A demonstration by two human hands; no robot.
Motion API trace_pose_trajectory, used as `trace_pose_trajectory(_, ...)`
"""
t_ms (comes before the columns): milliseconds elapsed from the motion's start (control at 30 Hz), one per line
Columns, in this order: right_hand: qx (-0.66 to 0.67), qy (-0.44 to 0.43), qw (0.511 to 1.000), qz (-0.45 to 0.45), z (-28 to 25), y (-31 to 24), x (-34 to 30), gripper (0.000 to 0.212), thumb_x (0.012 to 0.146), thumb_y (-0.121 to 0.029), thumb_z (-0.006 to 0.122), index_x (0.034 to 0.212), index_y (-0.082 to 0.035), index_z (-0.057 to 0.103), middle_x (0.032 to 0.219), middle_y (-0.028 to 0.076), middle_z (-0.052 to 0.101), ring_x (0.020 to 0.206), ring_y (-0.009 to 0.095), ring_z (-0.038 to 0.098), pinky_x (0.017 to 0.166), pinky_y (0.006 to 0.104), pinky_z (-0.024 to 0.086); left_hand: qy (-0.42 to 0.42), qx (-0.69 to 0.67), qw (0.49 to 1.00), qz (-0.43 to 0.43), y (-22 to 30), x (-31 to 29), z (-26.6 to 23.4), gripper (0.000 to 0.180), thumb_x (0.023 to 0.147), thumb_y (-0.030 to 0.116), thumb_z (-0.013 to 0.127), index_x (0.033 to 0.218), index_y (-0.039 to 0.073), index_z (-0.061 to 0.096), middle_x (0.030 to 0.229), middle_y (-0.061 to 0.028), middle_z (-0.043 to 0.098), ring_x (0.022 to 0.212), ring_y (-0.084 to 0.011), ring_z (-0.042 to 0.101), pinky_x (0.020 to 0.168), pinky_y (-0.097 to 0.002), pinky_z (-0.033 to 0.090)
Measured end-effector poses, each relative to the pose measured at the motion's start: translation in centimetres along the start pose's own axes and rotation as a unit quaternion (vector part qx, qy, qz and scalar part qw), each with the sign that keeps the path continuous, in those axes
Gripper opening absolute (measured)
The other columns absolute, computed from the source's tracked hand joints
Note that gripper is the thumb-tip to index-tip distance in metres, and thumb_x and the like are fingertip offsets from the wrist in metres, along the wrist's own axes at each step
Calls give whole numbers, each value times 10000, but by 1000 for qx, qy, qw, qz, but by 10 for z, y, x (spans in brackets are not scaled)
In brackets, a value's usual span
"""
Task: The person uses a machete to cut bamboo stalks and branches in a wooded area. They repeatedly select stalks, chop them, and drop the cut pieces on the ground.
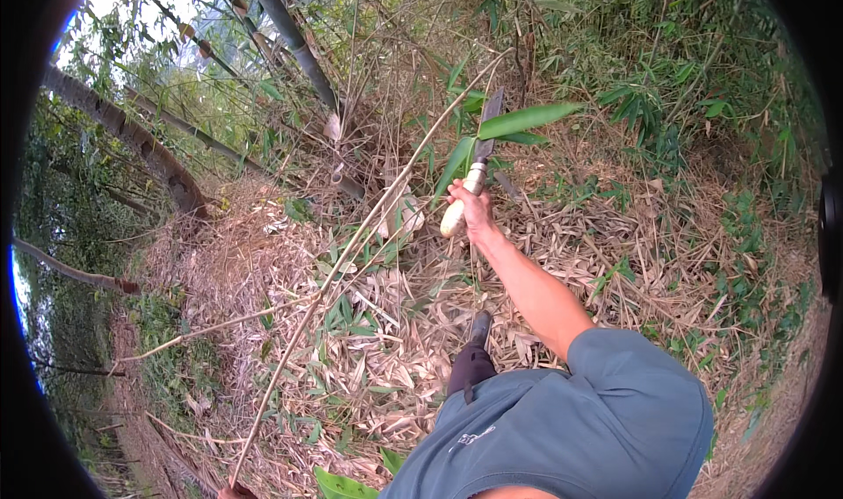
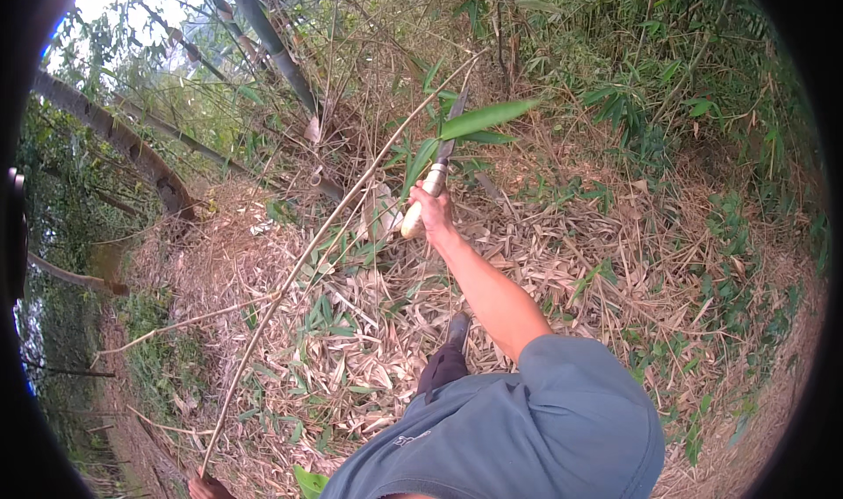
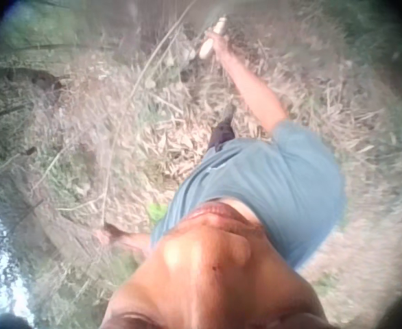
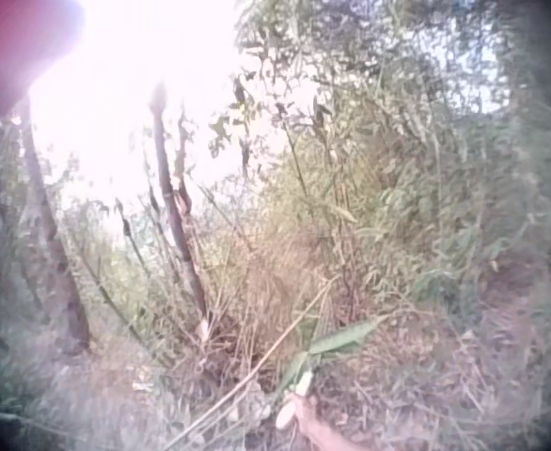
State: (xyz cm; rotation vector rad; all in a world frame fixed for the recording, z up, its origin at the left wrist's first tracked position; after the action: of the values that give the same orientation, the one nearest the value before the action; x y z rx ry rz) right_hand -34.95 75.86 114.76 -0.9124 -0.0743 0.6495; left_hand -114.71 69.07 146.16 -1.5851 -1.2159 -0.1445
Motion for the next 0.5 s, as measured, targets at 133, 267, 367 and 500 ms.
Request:
trace_pose_trajectory(133,148,-41,984,87,28,37,30,314,821,-112,680,1085,-26,534,881,64,612,736,166,609,668,343,540,180,3,983,-30,-24,-28,-70,251,970,267,540,965,69,696,880,-165,656,854,-307,650,756,-401,527)
trace_pose_trajectory(267,307,-90,936,150,77,32,8,189,850,-135,600,984,-40,506,1183,219,620,1148,334,598,939,499,513,232,121,965,-8,-92,-146,-47,251,977,263,538,985,53,678,885,-151,640,862,-313,641,766,-411,521)
trace_pose_trajectory(367,374,-165,898,162,111,-9,-39,132,817,-104,603,899,-91,500,1188,206,625,1175,348,586,950,537,503,79,145,986,22,-106,-183,-4,305,980,296,532,1114,39,626,983,-152,634,932,-327,621,829,-461,502)
trace_pose_trajectory(500,418,-173,876,167,122,-59,-74,157,774,-76,625,863,-134,509,1006,73,645,1038,291,648,919,517,513,-287,38,927,-238,-38,-183,37,358,976,321,502,1184,41,588,1098,-169,611,1021,-326,593,901,-503,460)
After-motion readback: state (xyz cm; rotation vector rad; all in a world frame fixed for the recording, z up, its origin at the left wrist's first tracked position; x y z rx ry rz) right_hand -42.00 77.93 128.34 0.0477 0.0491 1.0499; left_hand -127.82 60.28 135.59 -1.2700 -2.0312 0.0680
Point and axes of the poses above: each hand's wrist, its own x-axis towards the middle knuckle, its own z-axis out of the palm, y = z × x, the point moved 8 cm from there along x, towards the middle knuckle
